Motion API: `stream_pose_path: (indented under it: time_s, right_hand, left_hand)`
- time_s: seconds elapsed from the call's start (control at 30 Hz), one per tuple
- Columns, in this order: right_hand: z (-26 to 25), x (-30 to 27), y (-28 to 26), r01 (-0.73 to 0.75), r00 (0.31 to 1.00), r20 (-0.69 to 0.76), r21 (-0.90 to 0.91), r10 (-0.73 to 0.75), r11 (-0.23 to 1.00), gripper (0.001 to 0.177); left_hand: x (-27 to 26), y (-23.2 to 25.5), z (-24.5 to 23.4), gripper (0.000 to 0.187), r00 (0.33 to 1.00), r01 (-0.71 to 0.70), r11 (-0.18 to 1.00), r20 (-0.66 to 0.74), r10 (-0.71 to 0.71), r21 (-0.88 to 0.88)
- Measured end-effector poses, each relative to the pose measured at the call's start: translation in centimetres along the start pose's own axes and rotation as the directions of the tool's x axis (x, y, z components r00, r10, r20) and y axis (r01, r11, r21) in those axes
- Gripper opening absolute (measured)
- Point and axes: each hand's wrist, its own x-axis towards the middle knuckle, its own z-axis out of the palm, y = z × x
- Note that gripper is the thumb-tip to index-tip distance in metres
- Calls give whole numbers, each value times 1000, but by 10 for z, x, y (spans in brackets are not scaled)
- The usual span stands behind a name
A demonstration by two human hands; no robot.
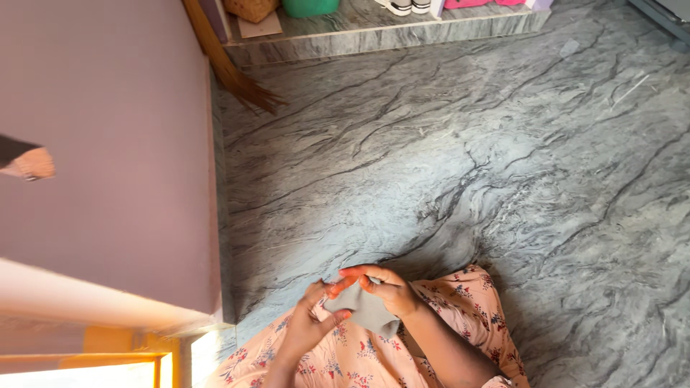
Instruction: The person wipes a yellow painted wooden threshold and a carved wooden door using a cloth. They sit on the floor and clean the threshold, then move to wipe the door surface and its carved details.
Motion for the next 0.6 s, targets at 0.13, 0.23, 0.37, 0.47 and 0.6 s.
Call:
stream_pose_path:
  time_s: [0.13, 0.23, 0.37, 0.47, 0.6]
  right_hand:
    - [18, 7, -8, -47, 999, 21, 33, 47, 998, 39]
    - [35, 13, -8, -20, 994, 109, -93, 30, 995, 38]
    - [54, 20, -5, 108, 972, 227, -222, -56, 969, 35]
    - [63, 22, -3, 69, 973, 232, -237, -13, 969, 36]
    - [73, 28, 9, -4, 981, 183, -314, 64, 950, 37]
  left_hand:
    - [-24, -44, -2, 40, 999, -18, 966, 35, 28, -258]
    - [-41, -64, -14, 36, 978, 207, 841, 135, -160, -501]
    - [-64, -80, -33, 25, 932, 329, 764, 320, -169, -555]
    - [-86, -87, -39, 15, 948, 275, 714, 306, -89, -644]
    - [-111, -81, -64, 16, 922, 383, 831, 111, -370, -404]
